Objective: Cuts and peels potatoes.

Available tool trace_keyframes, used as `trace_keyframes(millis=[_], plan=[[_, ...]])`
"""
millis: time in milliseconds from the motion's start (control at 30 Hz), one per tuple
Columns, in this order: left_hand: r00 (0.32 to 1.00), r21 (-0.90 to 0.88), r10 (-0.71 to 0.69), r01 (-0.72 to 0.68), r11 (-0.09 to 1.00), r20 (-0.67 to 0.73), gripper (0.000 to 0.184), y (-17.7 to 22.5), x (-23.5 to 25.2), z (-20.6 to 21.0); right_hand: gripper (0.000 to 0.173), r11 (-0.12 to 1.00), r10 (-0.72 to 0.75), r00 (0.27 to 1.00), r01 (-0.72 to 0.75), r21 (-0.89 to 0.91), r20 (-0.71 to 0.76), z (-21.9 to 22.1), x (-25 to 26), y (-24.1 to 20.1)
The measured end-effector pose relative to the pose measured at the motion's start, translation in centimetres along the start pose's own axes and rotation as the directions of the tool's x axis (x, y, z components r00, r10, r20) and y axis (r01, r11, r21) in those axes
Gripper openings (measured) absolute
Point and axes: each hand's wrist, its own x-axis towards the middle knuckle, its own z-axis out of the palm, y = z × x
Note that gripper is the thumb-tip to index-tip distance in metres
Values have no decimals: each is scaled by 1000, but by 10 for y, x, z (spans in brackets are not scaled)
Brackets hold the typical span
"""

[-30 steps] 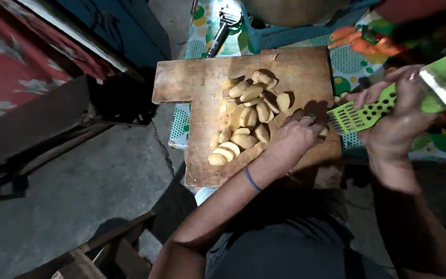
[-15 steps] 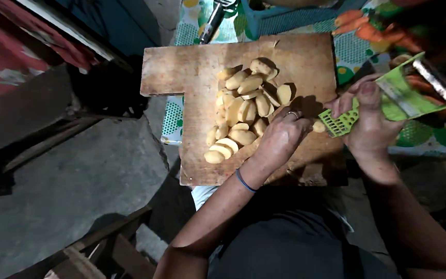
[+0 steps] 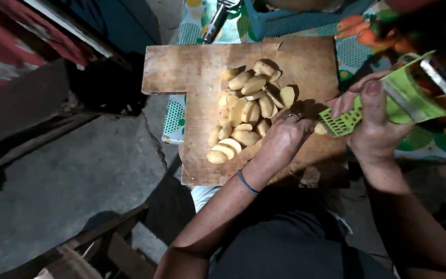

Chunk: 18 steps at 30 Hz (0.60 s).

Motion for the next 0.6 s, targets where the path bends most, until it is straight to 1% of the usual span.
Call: trace_keyframes(millis=[100, 233, 267, 300, 367, 500, 600], plan=[[1000, 17, 15, -15, 1000, -15, 9, 0, -1, 0, 13, 999, 24, 1000, -25, -35, -4, 3, -7, 8], [1000, 19, 5, -5, 1000, -2, 11, 1, 0, 1, 13, 994, 104, 994, -104, 18, -31, -8, -5, 13], [1000, 17, 3, -3, 1000, -3, 11, 0, -1, 1, 17, 993, 119, 992, -117, 29, -48, -11, -1, 11], [1000, 12, 2, -2, 1000, -6, 11, 0, -1, 1, 20, 993, 117, 992, -116, 18, -48, -14, 2, 8], [1000, 8, 1, -1, 1000, -8, 11, -1, -1, 2, 20, 995, 98, 995, -98, 5, -12, -11, 4, -2], [1000, 22, 11, -11, 1000, -9, 10, 0, 0, 1, 10, 1000, 2, 1000, -2, -28, 17, 11, -5, -3], [1000, 7, 1, -1, 1000, -6, 10, 0, -1, 0, 15, 998, 32, 999, -29, -52, 44, 11, -13, 8]])
